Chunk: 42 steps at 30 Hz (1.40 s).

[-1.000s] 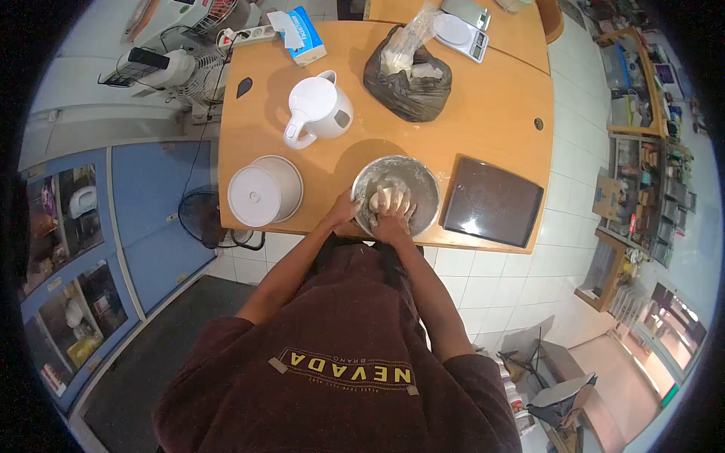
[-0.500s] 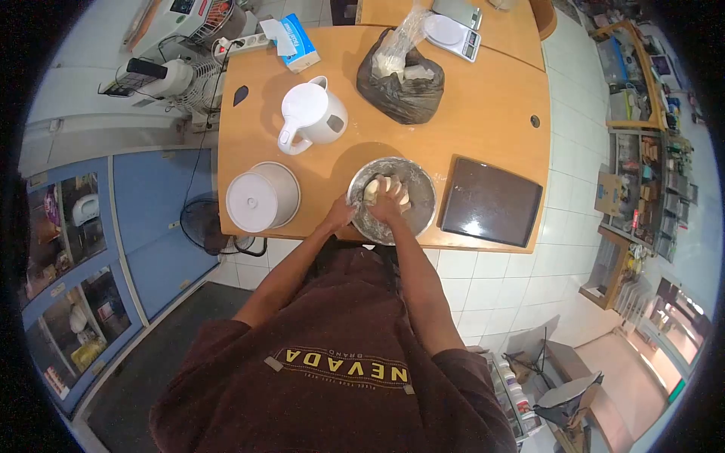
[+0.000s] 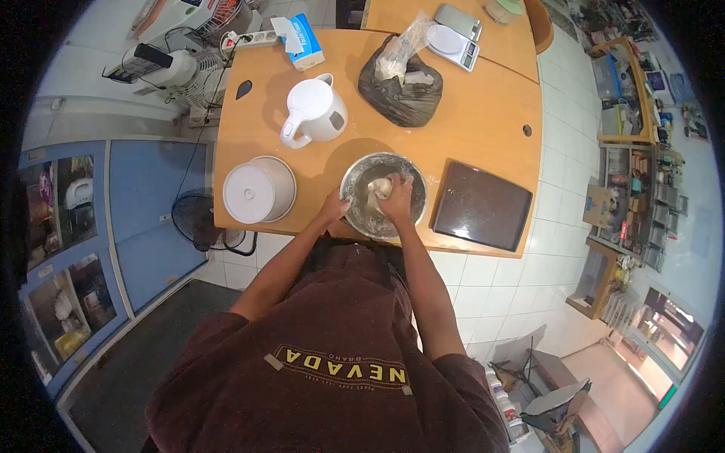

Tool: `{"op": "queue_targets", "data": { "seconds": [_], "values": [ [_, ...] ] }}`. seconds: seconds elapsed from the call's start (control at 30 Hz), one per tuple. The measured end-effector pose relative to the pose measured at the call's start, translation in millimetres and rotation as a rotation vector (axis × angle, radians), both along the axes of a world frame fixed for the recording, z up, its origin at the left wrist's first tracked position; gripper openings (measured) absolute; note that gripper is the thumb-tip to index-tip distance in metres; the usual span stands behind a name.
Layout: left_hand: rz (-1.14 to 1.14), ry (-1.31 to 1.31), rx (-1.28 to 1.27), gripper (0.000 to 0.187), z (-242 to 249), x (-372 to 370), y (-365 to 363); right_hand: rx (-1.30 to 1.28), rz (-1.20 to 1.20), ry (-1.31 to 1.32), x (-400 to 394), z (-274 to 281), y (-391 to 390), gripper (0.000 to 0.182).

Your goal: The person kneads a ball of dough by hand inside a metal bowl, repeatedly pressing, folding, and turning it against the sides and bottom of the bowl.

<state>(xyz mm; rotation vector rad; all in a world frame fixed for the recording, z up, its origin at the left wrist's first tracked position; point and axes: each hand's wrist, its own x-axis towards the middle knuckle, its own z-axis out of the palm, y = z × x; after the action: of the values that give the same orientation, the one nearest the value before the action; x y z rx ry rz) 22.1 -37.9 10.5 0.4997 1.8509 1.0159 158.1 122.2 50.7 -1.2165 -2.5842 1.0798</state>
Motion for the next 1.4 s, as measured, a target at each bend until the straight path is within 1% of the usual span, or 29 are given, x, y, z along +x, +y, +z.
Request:
{"op": "queue_targets", "data": {
  "seconds": [0.07, 0.1, 0.17, 0.2, 0.27, 0.37, 0.47, 0.5, 0.57, 0.6, 0.67, 0.7, 0.77, 0.87, 0.97, 1.07, 1.17, 1.27, 1.37, 1.4],
  "values": [
    [0.008, -0.035, 0.015, 0.053, 9, 0, 0, -0.043, 0.003, 0.040, 10, -19, 12, 0.053],
    [0.010, -0.052, 0.022, 0.054, 10, -1, 0, -0.170, -0.016, 0.022, 11, -20, 18, 0.054],
    [0.009, 0.008, 0.071, 0.054, -14, 1, -3, -0.426, -0.052, -0.014, 10, -16, 28, 0.055],
    [0.010, 0.037, 0.094, 0.054, -23, 2, -4, -0.370, 0.033, -0.014, 8, -11, 29, 0.058],
    [-0.025, 0.024, 0.053, 0.054, -18, 2, -3, -0.255, 0.199, -0.016, 5, 5, 33, 0.063],
    [-0.049, 0.010, 0.045, 0.054, -19, 3, -1, -0.111, 0.439, -0.369, -6, 36, 28, 0.070],
    [-0.085, 0.036, -0.001, 0.054, -5, 3, 1, -0.020, 0.450, -0.357, -8, 30, 18, 0.071],
    [-0.101, 0.052, -0.028, 0.054, 0, 1, 1, -0.035, 0.454, -0.313, -6, 18, 20, 0.070],
    [-0.072, 0.017, 0.016, 0.055, -2, -2, 0, -0.068, 0.464, -0.225, 2, -7, 26, 0.066],
    [-0.058, -0.004, 0.036, 0.055, -5, -1, -2, -0.156, 0.456, -0.140, 1, -3, 31, 0.064],
    [-0.074, 0.062, 0.039, 0.056, -29, 2, -5, -0.333, 0.432, 0.028, -2, 15, 38, 0.059],
    [-0.083, 0.097, 0.041, 0.057, -29, 3, -5, -0.333, 0.388, 0.076, 0, 13, 38, 0.058],
    [-0.054, 0.086, 0.080, 0.057, -30, 6, -5, -0.331, 0.296, 0.177, 0, 8, 36, 0.057],
    [-0.061, 0.053, 0.126, 0.059, -32, 7, -7, -0.080, 0.311, -0.013, -1, -2, 24, 0.060],
    [-0.072, 0.050, 0.154, 0.060, -27, 6, -5, 0.011, 0.298, -0.381, -15, 21, 8, 0.075],
    [-0.068, 0.069, 0.159, 0.060, -19, 6, -3, 0.162, 0.397, -0.514, -18, 31, -17, 0.088],
    [-0.035, 0.100, 0.176, 0.058, -7, 7, -2, 0.233, 0.378, -0.268, -8, 17, -43, 0.093],
    [-0.018, 0.144, 0.150, 0.056, -5, 9, 2, 0.213, 0.458, -0.402, -1, 26, -70, 0.090],
    [-0.040, 0.168, 0.127, 0.055, -1, 10, 3, 0.116, 0.424, -0.387, 12, 14, -79, 0.090],
    [-0.051, 0.172, 0.124, 0.055, 0, 9, 2, 0.102, 0.400, -0.399, 12, 10, -76, 0.087]
  ]
}}
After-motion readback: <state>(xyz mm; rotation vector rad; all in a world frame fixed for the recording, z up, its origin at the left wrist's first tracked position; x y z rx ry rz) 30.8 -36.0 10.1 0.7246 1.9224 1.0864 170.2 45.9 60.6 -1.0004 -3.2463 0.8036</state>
